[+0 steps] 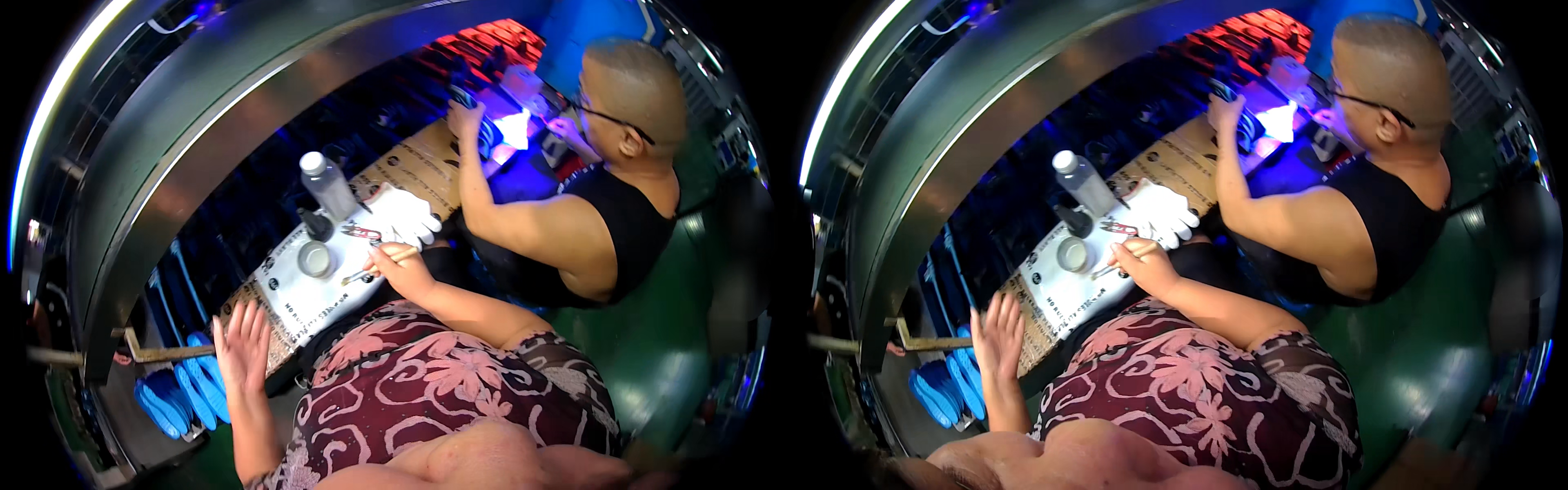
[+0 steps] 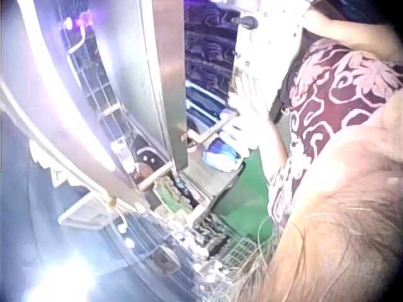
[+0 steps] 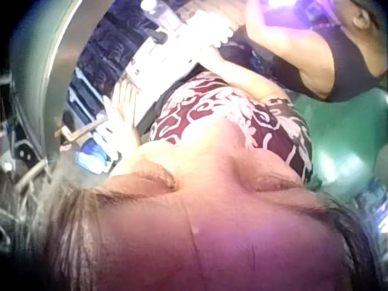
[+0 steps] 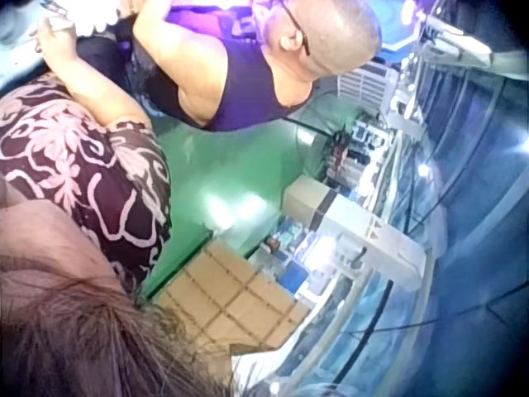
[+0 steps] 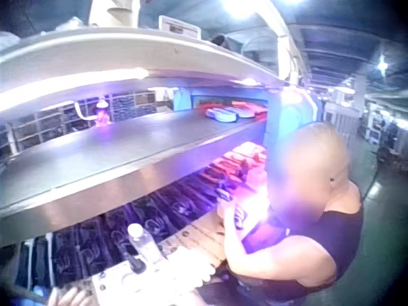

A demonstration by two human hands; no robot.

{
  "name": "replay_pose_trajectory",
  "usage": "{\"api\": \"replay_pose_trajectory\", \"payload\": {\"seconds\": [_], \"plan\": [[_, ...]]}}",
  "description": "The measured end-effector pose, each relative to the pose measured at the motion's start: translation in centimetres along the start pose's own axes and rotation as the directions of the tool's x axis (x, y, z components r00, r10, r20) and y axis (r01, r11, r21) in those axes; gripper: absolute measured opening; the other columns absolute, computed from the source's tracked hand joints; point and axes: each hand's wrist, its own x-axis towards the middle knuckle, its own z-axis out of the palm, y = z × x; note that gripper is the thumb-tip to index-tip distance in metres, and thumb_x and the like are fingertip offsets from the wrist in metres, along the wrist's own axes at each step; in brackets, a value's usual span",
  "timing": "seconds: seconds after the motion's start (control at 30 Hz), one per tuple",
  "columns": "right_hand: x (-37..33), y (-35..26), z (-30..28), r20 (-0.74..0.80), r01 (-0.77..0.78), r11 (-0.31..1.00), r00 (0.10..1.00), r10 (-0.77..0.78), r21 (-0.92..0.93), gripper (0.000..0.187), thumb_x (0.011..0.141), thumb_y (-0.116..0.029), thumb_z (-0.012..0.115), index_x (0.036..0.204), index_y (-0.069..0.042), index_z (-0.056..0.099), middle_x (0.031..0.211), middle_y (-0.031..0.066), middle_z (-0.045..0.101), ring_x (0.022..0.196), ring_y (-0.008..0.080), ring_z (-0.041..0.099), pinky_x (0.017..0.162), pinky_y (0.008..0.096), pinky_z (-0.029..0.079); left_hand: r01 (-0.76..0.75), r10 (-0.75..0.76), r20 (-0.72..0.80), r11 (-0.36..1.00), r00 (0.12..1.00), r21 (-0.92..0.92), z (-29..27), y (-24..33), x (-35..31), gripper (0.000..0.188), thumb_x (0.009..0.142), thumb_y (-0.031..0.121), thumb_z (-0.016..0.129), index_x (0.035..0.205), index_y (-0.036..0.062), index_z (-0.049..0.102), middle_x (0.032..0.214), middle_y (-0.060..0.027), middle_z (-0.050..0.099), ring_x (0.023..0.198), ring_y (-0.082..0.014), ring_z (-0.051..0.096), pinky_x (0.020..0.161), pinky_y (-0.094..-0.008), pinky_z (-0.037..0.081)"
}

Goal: The person applies adhesive to the edges of blue footwear soles using a small brush after dipping it into a container of liquid.

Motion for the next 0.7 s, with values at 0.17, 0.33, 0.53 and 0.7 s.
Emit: {"api": "replay_pose_trajectory", "payload": {"seconds": [0.17, 0.33, 0.53, 0.7], "plan": [[0.9, 0.7, -1.0, -0.052, 0.041, 0.998, 0.998, -0.039, 0.050, 0.030, 0.093, -0.021, 0.055, 0.076, -0.001, 0.068, 0.066, 0.0045, 0.064, 0.059, 0.0089, 0.057, 0.056, 0.0237, 0.045, 0.043, -0.131, -0.822, 0.991, 0.554, -0.129, -22.8, -8.6, -3.1, 0.101, 0.075, 0.053, 0.070, 0.148, 0.0115, 0.014, 0.141, -0.0112, 0.035, 0.117, -0.0243, 0.047, 0.096, -0.0390, 0.041], [1.5, 0.5, -2.6, -0.015, 0.056, 0.998, 0.998, -0.057, -0.021, 0.030, 0.095, -0.017, 0.051, 0.076, 0.001, 0.066, 0.069, 0.0061, 0.061, 0.061, 0.0107, 0.057, 0.058, 0.0246, 0.046, -0.025, -0.080, -0.931, 0.995, 0.357, -0.095, -30.8, -9.3, -7.8, 0.110, 0.068, 0.062, 0.073, 0.142, 0.0055, 0.014, 0.121, -0.0131, 0.050, 0.096, -0.0234, 0.057, 0.082, -0.0348, 0.049], [3.4, 1.6, -4.2, -0.045, 0.189, 0.969, 0.979, -0.198, -0.161, 0.028, 0.090, -0.018, 0.057, 0.068, -0.004, 0.065, 0.060, 0.0054, 0.061, 0.060, 0.0192, 0.059, 0.060, 0.0321, 0.045, 0.047, -0.011, -0.919, 0.999, 0.395, 0.009, -36.9, -5.9, -4.8, 0.091, 0.068, 0.062, 0.071, 0.121, -0.0021, 0.035, 0.096, -0.0114, 0.062, 0.077, -0.0221, 0.061, 0.070, -0.0293, 0.052], [4.4, 1.6, -4.3, 0.018, 0.258, 0.949, 0.966, -0.259, -0.180, 0.028, 0.089, -0.019, 0.058, 0.065, -0.007, 0.065, 0.061, 0.0055, 0.061, 0.062, 0.0226, 0.059, 0.063, 0.0343, 0.045, 0.073, -0.013, -0.958, 0.997, 0.288, 0.008, -40.1, -5.5, -4.8, 0.074, 0.071, 0.057, 0.072, 0.108, 0.0006, 0.043, 0.088, -0.0093, 0.061, 0.072, -0.0203, 0.061, 0.065, -0.0274, 0.052]]}}
